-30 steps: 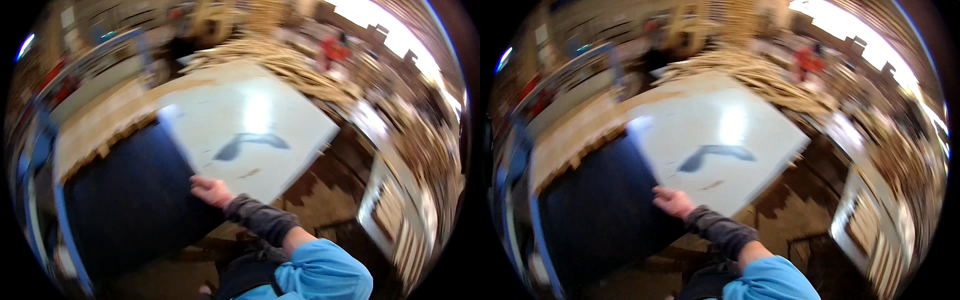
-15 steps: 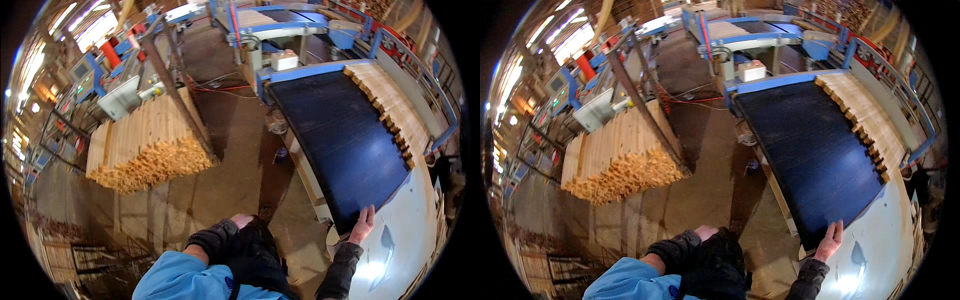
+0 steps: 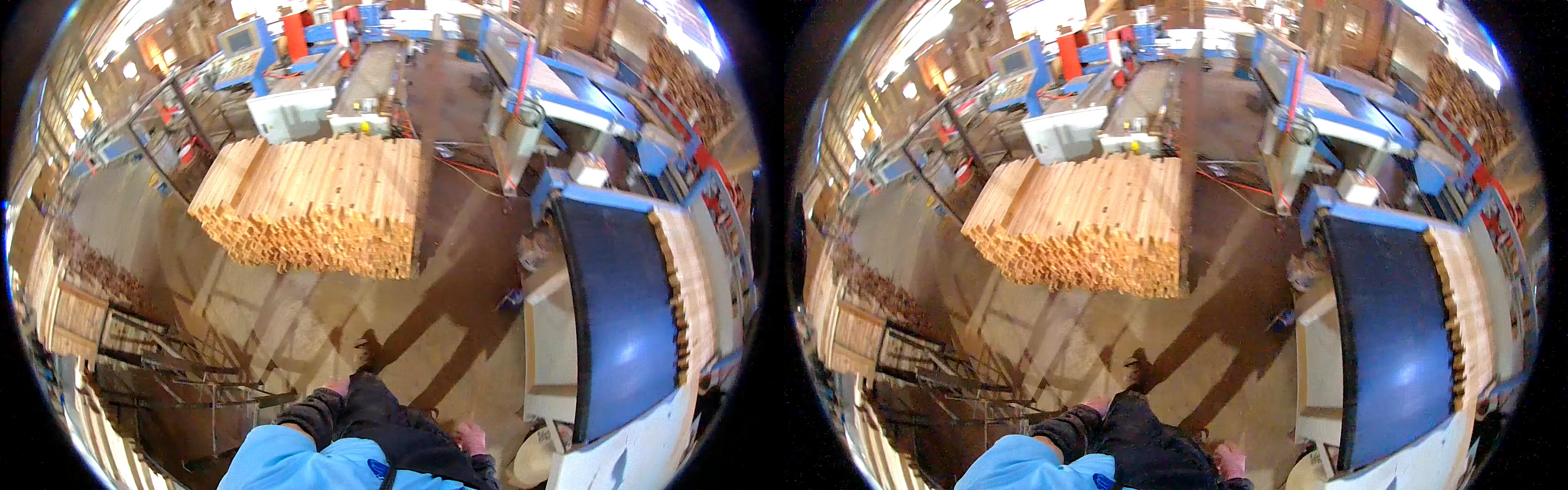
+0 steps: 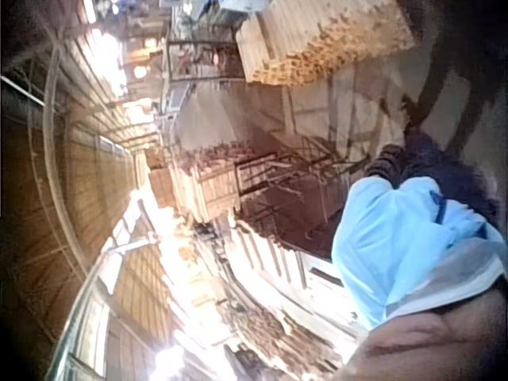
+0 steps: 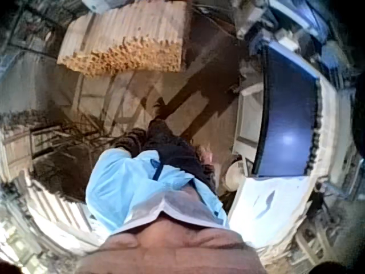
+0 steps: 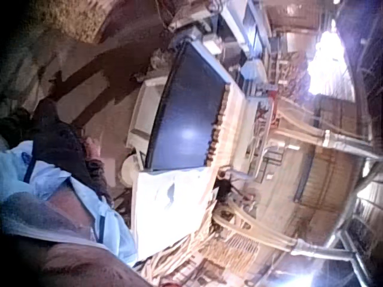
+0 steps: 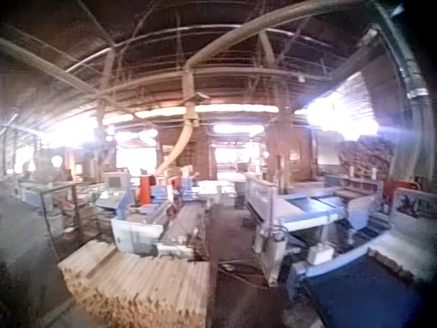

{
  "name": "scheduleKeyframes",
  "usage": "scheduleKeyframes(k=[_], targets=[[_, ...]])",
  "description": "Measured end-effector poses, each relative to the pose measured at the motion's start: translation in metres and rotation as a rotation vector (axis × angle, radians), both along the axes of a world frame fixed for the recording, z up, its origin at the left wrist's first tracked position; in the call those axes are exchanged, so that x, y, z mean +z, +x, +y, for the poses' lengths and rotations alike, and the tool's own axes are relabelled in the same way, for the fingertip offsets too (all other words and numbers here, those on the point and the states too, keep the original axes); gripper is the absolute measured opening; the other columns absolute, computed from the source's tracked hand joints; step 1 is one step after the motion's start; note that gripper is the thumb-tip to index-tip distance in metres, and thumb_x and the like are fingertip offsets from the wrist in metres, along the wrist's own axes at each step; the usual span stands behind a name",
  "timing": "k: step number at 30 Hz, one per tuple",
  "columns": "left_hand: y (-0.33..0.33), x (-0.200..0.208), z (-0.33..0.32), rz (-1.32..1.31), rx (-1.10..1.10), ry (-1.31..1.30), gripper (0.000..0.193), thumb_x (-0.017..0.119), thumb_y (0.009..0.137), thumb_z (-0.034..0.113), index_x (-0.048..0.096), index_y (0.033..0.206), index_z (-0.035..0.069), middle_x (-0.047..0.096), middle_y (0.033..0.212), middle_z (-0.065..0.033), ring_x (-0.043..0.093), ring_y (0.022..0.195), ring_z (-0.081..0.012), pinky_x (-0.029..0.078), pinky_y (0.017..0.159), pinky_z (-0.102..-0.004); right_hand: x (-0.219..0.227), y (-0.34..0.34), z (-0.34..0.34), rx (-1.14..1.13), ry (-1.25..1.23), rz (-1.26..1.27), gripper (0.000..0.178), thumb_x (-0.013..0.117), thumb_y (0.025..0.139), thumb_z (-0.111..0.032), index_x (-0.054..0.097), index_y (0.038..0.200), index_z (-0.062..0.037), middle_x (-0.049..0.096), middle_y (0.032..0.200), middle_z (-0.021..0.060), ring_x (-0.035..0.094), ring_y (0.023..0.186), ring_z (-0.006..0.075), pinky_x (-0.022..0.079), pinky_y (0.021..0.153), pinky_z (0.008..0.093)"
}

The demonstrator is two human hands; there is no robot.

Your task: The person repeatedly picks up stacks of light-colored wooden planks from a metal table and places them onto a conveyor belt. The person also arranges individual planks on the table to form neat stacks before moving them. The task involves continuous handling and stacking of the wooden pieces in a workshop environment.

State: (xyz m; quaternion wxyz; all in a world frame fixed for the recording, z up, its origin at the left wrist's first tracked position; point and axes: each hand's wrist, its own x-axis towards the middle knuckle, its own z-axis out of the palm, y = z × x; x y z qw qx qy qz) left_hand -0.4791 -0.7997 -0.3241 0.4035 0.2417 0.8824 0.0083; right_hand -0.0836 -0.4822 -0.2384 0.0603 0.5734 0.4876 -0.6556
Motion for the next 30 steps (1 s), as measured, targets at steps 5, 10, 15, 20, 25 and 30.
scheduleKeyframes(k=[5,10,15,20,25,30], targets=[[-0.057,0.025,0.026,-0.141,0.539,0.216,0.054,0.041,0.111,0.044,0.066,0.139,0.005,0.07,0.134,-0.027,0.068,0.122,-0.0471,0.051,0.105,-0.0544,-0.097,-0.011,0.055,1.289,0.837,0.067,0.024,0.068,0.097,-0.027,0.073,0.109,-0.0065,0.073,0.1,0.011,0.074,0.092,0.0325,0.059,0.077,0.0493],[-0.167,0.011,-0.047,-0.138,0.187,0.28,0.051,0.044,0.11,0.046,0.065,0.141,0.011,0.068,0.139,-0.0244,0.068,0.123,-0.0441,0.052,0.105,-0.0504,-0.151,-0.103,0.068,0.039,-0.119,-0.205,0.031,0.063,0.101,-0.023,0.062,0.127,-0.0059,0.067,0.115,0.0243,0.069,0.096,0.0458,0.059,0.083,0.0602],[-0.251,0.014,-0.155,-0.066,0.333,0.144,0.038,0.051,0.105,0.032,0.068,0.134,0.014,0.076,0.122,-0.0192,0.072,0.115,-0.0396,0.056,0.096,-0.0508,-0.161,-0.299,0.069,0.135,-0.265,-0.13,0.029,0.064,0.102,-0.022,0.06,0.125,-0.0039,0.064,0.114,0.0282,0.066,0.088,0.0485,0.058,0.08,0.0628],[-0.296,-0.012,-0.25,0.171,0.424,0.266,0.037,0.049,0.107,0.027,0.066,0.137,0.015,0.077,0.11,-0.0228,0.074,0.105,-0.043,0.058,0.086,-0.0518,-0.096,-0.521,0.039,0.413,-0.244,0.011,0.021,0.065,0.102,-0.02,0.064,0.116,-0.0041,0.064,0.094,0.0173,0.067,0.082,0.0325,0.059,0.073,0.0515],[-0.288,-0.024,-0.269,0.108,0.573,0.109,0.037,0.047,0.108,0.025,0.066,0.139,0.02,0.075,0.12,-0.0188,0.073,0.108,-0.0395,0.059,0.086,-0.0489,-0.031,-0.688,-0.011,0.66,-0.161,-0.007,0.022,0.064,0.103,-0.018,0.065,0.119,-0.0023,0.063,0.082,0.0097,0.066,0.077,0.0233,0.058,0.067,0.0424],[-0.289,-0.006,-0.264,-0.298,0.81,0.054,0.041,0.045,0.111,0.035,0.067,0.141,0.019,0.071,0.139,-0.0124,0.068,0.125,-0.0355,0.053,0.104,-0.0483,-0.029,-0.841,-0.056,0.695,-0.259,0.078,0.034,0.063,0.104,-0.018,0.06,0.135,-0.0025,0.065,0.087,0.0122,0.064,0.07,0.0244,0.056,0.062,0.0426]])
